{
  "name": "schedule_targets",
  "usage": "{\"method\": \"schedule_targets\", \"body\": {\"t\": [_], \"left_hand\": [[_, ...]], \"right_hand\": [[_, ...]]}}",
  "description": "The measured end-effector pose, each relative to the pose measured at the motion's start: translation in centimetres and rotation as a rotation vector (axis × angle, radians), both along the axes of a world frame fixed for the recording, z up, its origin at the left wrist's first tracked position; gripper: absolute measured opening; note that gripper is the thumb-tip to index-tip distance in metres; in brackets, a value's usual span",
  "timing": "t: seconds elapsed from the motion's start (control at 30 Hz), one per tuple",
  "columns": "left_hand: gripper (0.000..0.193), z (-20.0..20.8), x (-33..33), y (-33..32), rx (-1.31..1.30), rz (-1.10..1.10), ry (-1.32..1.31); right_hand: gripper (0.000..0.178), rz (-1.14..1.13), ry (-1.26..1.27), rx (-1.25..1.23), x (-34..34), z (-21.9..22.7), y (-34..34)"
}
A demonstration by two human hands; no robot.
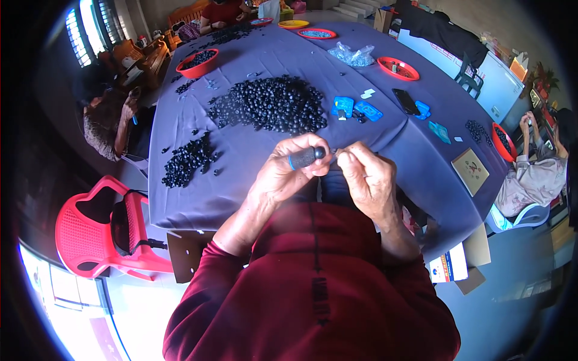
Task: The person assembles small black plastic components by hand at a workstation.
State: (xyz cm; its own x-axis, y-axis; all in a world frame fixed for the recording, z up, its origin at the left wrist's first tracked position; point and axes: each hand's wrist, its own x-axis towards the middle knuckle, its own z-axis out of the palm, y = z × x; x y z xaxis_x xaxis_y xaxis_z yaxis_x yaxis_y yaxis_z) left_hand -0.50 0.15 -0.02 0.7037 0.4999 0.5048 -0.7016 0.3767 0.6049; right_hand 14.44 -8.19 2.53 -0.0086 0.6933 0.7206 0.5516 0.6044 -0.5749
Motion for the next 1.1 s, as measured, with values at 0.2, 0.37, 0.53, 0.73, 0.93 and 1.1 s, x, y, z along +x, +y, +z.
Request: {"method": "schedule_targets", "body": {"t": [0.2, 0.37, 0.53, 0.73, 0.93, 1.1], "left_hand": [[0.034, -0.3, 0.2, -0.3, 0.008, 0.060, 0.067], [0.030, -0.6, 0.2, 0.0, 0.044, 0.023, 0.041], [0.033, -0.6, 0.1, -0.3, 0.035, 0.085, 0.071], [0.031, -0.9, 0.3, 0.4, 0.060, 0.213, 0.059], [0.021, 0.0, -0.3, 0.4, 0.019, 0.124, 0.015], [0.031, 0.0, -0.7, 0.0, 0.029, 0.110, 0.058]], "right_hand": [[0.017, 0.012, 0.016, 0.095, -0.5, -0.3, 0.5], [0.017, 0.011, 0.006, 0.068, -0.5, 0.0, 0.3], [0.017, -0.017, -0.017, 0.103, -0.6, -0.3, 0.6], [0.011, -0.002, -0.176, 0.074, -1.4, -0.9, 0.5], [0.016, -0.036, -0.038, 0.057, -0.5, -0.8, 0.5], [0.019, -0.036, -0.019, -0.012, -0.3, -0.9, 0.7]]}}
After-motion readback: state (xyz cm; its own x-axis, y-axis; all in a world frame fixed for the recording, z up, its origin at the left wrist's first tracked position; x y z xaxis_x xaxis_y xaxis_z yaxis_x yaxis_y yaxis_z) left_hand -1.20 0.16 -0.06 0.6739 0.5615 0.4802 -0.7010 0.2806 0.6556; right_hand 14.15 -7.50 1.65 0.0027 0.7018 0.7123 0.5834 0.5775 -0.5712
